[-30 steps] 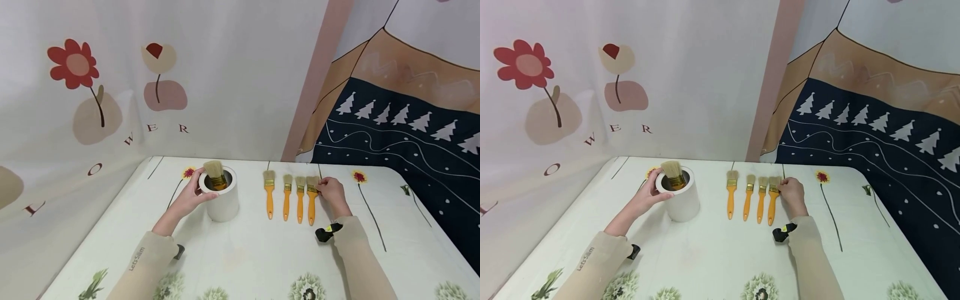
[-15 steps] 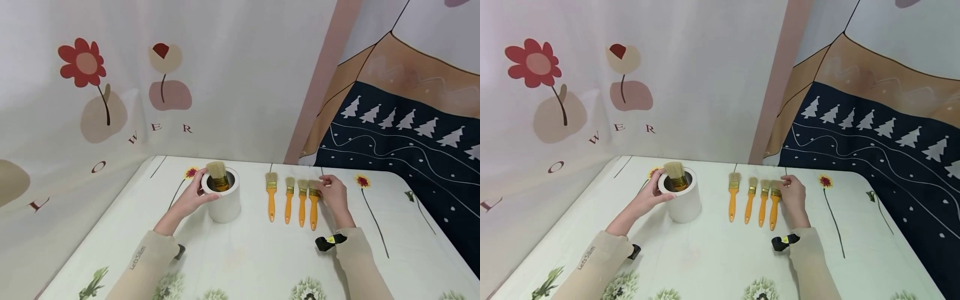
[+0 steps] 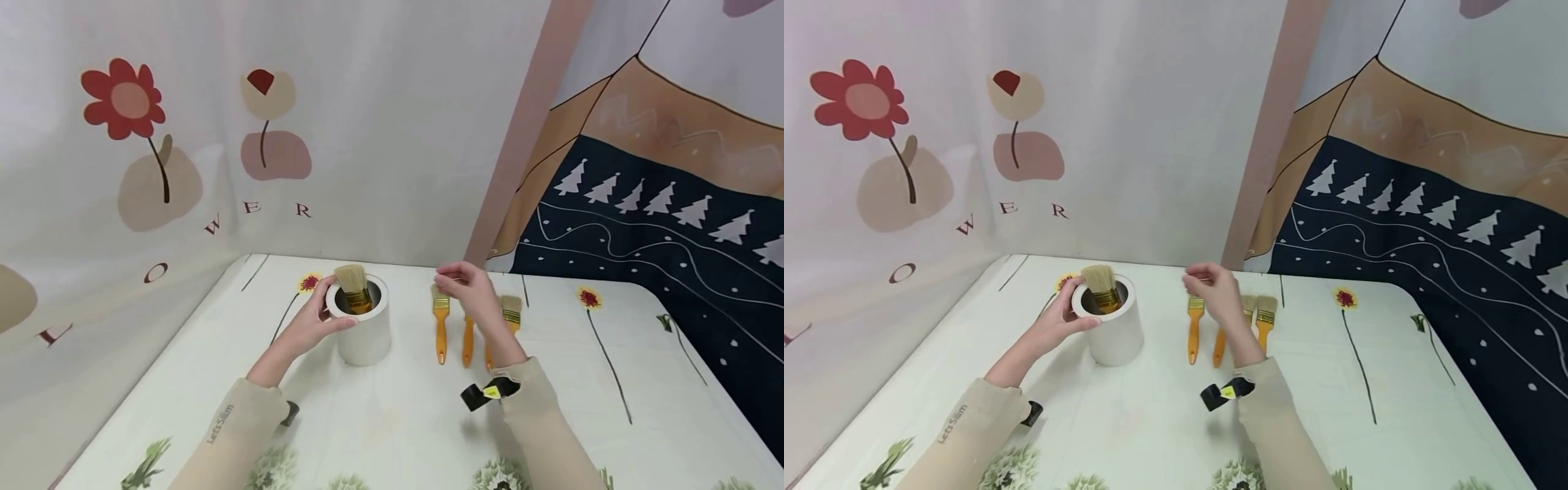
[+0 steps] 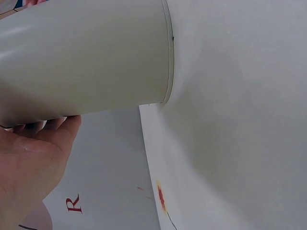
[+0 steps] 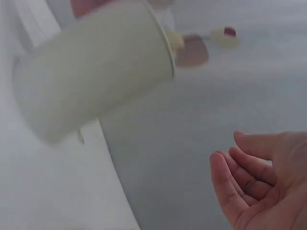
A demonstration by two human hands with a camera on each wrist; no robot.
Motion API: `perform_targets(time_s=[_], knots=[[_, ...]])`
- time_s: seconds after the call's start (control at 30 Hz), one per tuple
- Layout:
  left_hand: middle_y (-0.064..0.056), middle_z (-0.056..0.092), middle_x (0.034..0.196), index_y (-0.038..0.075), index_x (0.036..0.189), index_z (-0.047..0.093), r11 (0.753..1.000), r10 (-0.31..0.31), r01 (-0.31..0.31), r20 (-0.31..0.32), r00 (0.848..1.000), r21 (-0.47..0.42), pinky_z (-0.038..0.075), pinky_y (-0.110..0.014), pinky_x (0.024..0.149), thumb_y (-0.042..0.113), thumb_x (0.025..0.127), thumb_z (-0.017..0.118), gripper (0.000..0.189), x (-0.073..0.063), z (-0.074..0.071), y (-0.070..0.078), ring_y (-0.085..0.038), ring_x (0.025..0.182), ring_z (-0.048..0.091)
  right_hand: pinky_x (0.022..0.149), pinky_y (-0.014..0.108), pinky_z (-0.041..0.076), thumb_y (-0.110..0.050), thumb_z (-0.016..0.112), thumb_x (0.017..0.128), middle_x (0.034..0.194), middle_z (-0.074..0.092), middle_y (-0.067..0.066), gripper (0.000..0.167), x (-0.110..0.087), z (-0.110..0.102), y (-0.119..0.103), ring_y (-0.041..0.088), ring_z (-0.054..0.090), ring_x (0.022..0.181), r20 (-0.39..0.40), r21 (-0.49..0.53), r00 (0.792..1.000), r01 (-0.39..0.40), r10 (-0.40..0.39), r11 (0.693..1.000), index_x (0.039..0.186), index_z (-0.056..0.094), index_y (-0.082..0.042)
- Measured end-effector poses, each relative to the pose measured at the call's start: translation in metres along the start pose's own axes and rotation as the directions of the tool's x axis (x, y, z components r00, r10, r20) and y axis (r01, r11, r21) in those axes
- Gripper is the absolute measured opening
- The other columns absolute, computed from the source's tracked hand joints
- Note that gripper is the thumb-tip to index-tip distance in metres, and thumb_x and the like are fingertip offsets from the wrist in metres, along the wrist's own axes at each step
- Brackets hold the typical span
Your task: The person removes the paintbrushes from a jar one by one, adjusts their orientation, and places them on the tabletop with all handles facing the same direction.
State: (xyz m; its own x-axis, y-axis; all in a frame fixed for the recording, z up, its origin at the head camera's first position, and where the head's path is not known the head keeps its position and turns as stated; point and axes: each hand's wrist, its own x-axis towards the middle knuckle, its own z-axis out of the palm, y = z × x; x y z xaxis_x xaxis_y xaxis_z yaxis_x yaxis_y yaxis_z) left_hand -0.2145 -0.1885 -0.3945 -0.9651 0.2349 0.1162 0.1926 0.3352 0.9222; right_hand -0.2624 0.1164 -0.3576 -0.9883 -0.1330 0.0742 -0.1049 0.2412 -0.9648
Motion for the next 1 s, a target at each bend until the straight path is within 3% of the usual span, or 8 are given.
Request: perform_targets(time_s=[0.13,0.4,0.57,0.83,1.0], knots=[[-0.019,0.03,0.157,0.009,0.154,0.021,1.0,-0.005,0.005,-0.001,1.0,-0.001,0.03,-0.061,0.118,0.019,0.089,0.074,0.084,0.0,-0.001,0.0,-0.042,0.143,0.037,0.094,0.035,0.058,-0.013,0.067,0.095,0.116,0.068,0.019,0.029,-0.005,0.03,-0.018,0.02,0.07,0.101,0.079,0.051,0.995,0.061,-0.065,0.997,0.121,0.065,0.001],[-0.018,0.03,0.158,0.011,0.155,0.019,1.0,0.004,-0.004,0.005,1.0,0.008,0.031,-0.061,0.117,0.021,0.091,0.072,0.084,0.001,-0.002,0.0,-0.042,0.143,0.037,0.093,0.035,0.058,-0.015,0.071,0.093,0.117,0.071,0.014,0.031,-0.01,0.08,-0.04,0.026,0.069,0.107,0.149,0.007,0.979,0.137,-0.137,0.99,0.122,0.068,-0.004],[-0.017,0.031,0.157,0.012,0.155,0.019,1.0,0.008,-0.008,0.006,1.0,0.004,0.033,-0.061,0.116,0.02,0.091,0.072,0.083,0.001,-0.001,0.001,-0.04,0.142,0.039,0.091,0.033,0.058,-0.016,0.072,0.092,0.116,0.072,0.012,0.033,-0.011,0.097,-0.046,0.025,0.07,0.107,0.145,-0.112,0.978,0.164,-0.148,0.98,0.122,0.067,-0.004],[-0.017,0.031,0.157,0.011,0.156,0.018,1.0,0.022,-0.022,0.013,1.0,0.008,0.035,-0.06,0.114,0.02,0.092,0.071,0.084,0.0,-0.001,0.001,-0.04,0.141,0.041,0.081,0.028,0.06,-0.017,0.075,0.089,0.104,0.075,0.007,0.024,-0.013,0.107,-0.049,0.019,0.074,0.094,0.105,-0.326,0.977,0.208,-0.184,0.922,0.11,0.071,-0.007],[-0.019,0.032,0.155,0.008,0.155,0.018,0.999,0.032,-0.032,0.012,0.999,0.009,0.034,-0.06,0.115,0.018,0.092,0.07,0.083,0.0,-0.001,-0.001,-0.04,0.141,0.039,0.082,0.029,0.058,-0.021,0.078,0.087,0.1,0.077,0.002,0.028,-0.013,0.114,-0.047,0.014,0.075,0.088,0.096,-0.444,0.965,0.261,-0.244,0.857,0.112,0.071,-0.01]])
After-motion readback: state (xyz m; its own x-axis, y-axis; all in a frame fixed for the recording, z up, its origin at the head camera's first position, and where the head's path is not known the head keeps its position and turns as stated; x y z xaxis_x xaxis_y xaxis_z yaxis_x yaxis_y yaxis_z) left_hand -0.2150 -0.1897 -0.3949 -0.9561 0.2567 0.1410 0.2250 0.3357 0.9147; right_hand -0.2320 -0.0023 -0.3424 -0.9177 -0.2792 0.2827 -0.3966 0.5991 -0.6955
